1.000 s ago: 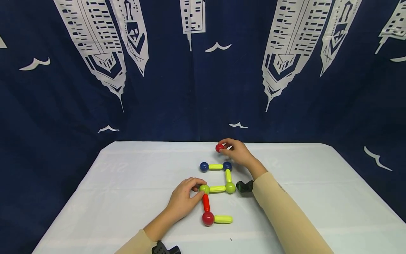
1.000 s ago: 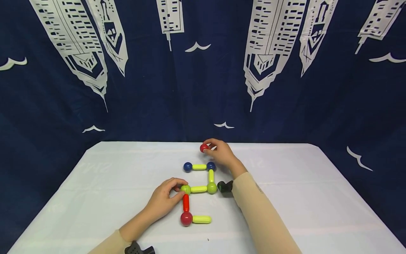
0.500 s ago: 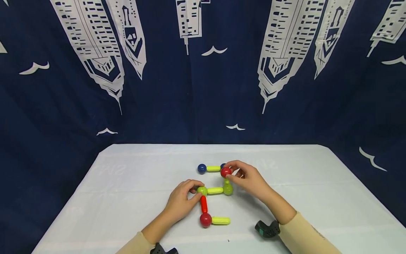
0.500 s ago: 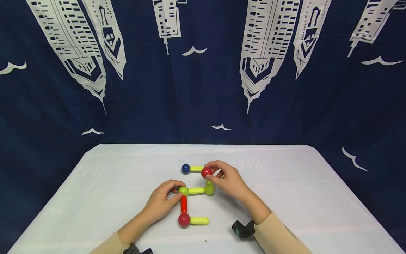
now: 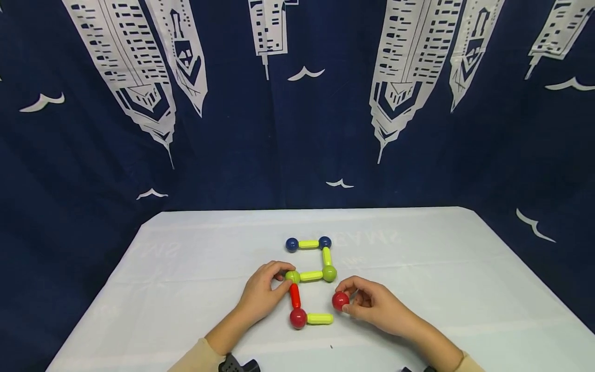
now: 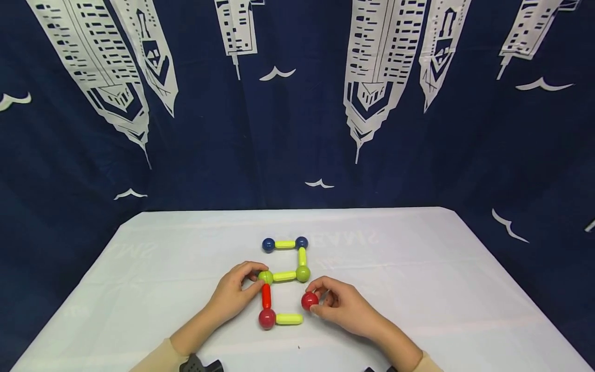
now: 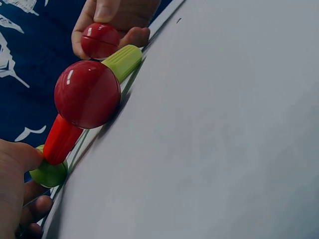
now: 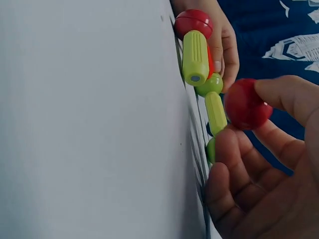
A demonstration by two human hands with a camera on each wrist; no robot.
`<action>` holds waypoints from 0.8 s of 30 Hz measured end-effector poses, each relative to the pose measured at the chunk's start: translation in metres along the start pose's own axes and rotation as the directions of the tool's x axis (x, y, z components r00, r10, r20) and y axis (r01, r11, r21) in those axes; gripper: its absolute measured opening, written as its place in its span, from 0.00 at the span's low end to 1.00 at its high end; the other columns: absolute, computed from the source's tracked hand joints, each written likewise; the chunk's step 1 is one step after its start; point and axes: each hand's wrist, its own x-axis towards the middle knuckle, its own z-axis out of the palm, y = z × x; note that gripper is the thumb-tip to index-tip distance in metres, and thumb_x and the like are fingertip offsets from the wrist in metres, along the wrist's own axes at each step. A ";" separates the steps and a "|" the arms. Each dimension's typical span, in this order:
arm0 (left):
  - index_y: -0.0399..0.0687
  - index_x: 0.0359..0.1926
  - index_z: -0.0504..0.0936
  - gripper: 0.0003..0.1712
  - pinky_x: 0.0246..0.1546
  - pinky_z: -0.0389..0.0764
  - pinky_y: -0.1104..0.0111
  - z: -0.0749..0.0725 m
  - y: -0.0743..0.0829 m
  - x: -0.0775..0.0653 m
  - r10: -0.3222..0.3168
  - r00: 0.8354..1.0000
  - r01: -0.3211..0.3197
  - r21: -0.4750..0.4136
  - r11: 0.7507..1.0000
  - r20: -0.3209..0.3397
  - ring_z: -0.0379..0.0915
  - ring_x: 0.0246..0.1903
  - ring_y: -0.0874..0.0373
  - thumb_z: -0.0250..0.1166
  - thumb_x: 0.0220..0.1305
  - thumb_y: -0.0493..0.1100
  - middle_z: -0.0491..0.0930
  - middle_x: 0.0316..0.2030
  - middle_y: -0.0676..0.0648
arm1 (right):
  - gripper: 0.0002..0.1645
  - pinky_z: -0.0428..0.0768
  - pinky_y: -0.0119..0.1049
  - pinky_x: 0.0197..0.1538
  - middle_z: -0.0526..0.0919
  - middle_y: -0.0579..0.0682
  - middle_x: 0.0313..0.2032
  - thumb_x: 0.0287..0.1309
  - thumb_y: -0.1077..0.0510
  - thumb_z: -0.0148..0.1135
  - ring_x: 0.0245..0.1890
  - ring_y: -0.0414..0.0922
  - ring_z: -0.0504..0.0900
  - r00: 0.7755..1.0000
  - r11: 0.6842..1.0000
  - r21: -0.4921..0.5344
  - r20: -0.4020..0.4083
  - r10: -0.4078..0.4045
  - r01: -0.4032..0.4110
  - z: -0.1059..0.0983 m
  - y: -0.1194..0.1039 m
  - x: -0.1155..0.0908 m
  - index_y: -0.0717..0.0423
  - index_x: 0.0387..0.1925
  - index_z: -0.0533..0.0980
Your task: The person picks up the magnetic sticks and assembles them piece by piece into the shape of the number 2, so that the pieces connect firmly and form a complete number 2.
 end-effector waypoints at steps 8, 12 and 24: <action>0.60 0.51 0.82 0.18 0.44 0.77 0.70 -0.004 0.004 -0.004 -0.007 1.000 0.006 -0.080 0.997 -0.013 0.76 0.43 0.62 0.70 0.61 0.38 0.80 0.46 0.60 | 0.16 0.73 0.27 0.30 0.80 0.45 0.35 0.60 0.53 0.69 0.29 0.36 0.74 0.999 0.999 -0.019 0.038 -0.037 0.038 0.003 0.010 -0.005 0.43 0.50 0.78; 0.60 0.51 0.83 0.18 0.42 0.76 0.71 -0.010 0.011 -0.009 -0.023 1.000 0.024 -0.126 0.992 0.006 0.75 0.43 0.60 0.70 0.61 0.38 0.78 0.47 0.58 | 0.16 0.73 0.26 0.30 0.80 0.45 0.35 0.60 0.53 0.69 0.29 0.35 0.73 0.997 0.998 0.001 0.042 -0.067 0.067 0.005 0.015 -0.006 0.43 0.49 0.78; 0.60 0.49 0.84 0.15 0.30 0.74 0.75 -0.027 0.033 -0.044 0.058 0.982 -0.032 -0.145 0.989 0.177 0.71 0.32 0.65 0.72 0.61 0.51 0.77 0.39 0.55 | 0.16 0.73 0.26 0.29 0.81 0.45 0.35 0.60 0.53 0.69 0.29 0.33 0.73 0.988 0.989 -0.011 0.057 -0.144 0.145 0.003 0.021 -0.005 0.42 0.50 0.77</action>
